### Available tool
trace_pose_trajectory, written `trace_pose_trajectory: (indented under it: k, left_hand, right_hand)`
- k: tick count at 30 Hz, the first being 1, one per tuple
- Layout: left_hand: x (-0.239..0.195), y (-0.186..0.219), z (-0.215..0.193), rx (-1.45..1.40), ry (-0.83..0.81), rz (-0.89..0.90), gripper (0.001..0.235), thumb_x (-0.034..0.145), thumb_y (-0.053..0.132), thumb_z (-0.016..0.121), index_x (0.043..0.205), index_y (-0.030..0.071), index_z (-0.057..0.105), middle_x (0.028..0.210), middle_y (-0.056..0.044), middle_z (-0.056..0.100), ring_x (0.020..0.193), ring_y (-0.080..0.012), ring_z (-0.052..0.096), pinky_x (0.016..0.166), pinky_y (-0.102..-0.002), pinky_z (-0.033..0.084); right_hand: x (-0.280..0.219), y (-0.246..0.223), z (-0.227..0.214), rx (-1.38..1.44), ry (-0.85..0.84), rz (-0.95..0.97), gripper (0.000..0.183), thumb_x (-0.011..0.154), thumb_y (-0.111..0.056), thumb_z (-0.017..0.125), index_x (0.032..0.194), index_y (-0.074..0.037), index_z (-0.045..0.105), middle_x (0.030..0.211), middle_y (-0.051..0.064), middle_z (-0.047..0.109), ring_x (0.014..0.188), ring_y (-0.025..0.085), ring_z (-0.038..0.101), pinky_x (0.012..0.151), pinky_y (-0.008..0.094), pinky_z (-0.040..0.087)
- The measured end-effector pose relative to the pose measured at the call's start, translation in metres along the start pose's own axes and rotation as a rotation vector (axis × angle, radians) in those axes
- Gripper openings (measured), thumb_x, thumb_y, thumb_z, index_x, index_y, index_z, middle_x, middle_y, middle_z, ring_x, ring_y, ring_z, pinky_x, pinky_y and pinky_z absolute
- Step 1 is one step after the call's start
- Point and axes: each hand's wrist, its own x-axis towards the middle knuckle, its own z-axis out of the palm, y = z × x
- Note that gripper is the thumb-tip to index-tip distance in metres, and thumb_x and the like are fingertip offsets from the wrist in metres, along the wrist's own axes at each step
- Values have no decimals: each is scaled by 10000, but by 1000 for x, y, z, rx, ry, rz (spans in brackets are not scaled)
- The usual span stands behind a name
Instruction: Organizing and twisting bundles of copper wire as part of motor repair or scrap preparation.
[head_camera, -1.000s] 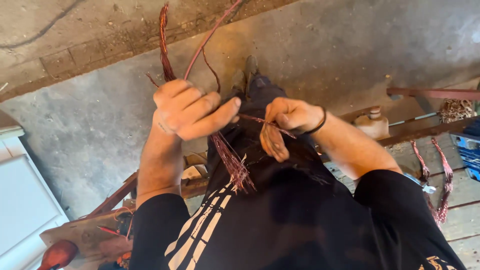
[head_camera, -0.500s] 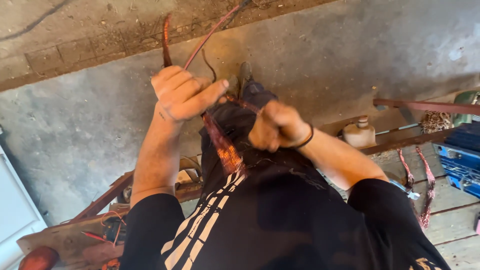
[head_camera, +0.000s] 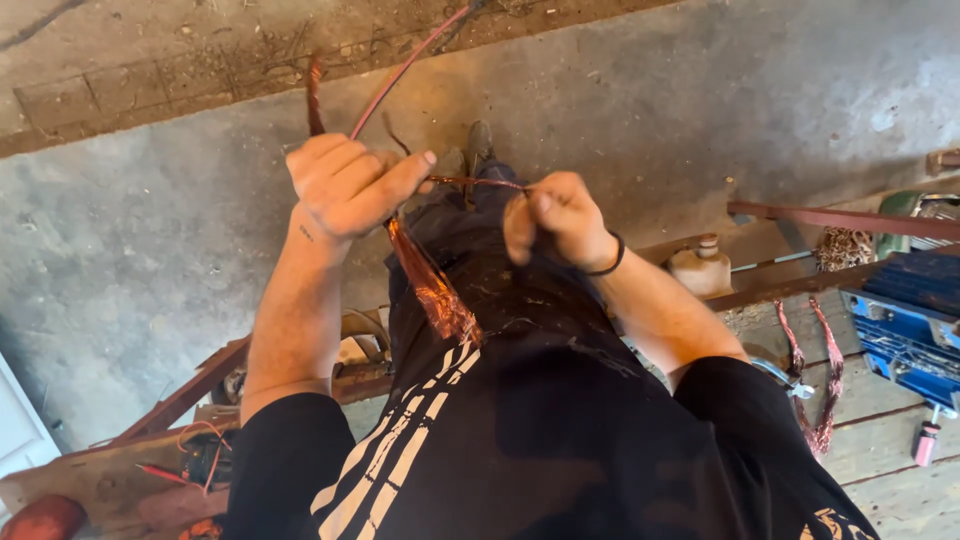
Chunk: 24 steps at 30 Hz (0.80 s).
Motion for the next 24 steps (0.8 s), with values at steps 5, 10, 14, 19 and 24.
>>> trace_pose_trajectory:
  k: [5,10,14,19,24]
  left_hand:
    - [-5,-3,1,-9,-23,-11,196,968,257,881,1047,134,750,667,39,563,548,-126,524,503,-294,364]
    - [-15,1,4,-148,-9,-166,160,995,233,836,1058,104,765,700,-7,609,557,-173,523,522,-329,372]
    - [-13,3,10,-195,-7,-234,133,987,203,814,1032,85,776,655,-32,571,524,-209,480,510,-354,357]
    - [-11,5,9,-200,10,-248,151,999,228,804,1035,84,772,712,-40,606,566,-216,533,539,-353,403]
    - [-22,-2,13,-272,168,-463,321,1121,365,646,1069,59,728,952,-126,689,838,-258,669,745,-373,541]
  right_hand:
    - [5,-30,9,809,-1,345,620,1030,-598,589,847,-18,712,709,123,708,618,203,672,584,319,491]
    - [22,-60,3,-114,193,-11,537,1080,-483,692,1121,47,612,903,125,695,784,217,685,701,333,529]
    - [16,-44,-1,-524,243,-99,370,1118,-353,706,1149,8,629,903,97,704,787,203,693,720,313,536]
    - [-3,-2,3,-291,238,76,263,1125,-290,687,1063,-35,672,803,57,688,698,159,654,667,276,503]
    - [-23,20,13,822,94,469,338,1116,-319,676,982,-11,642,670,25,599,594,105,530,589,254,428]
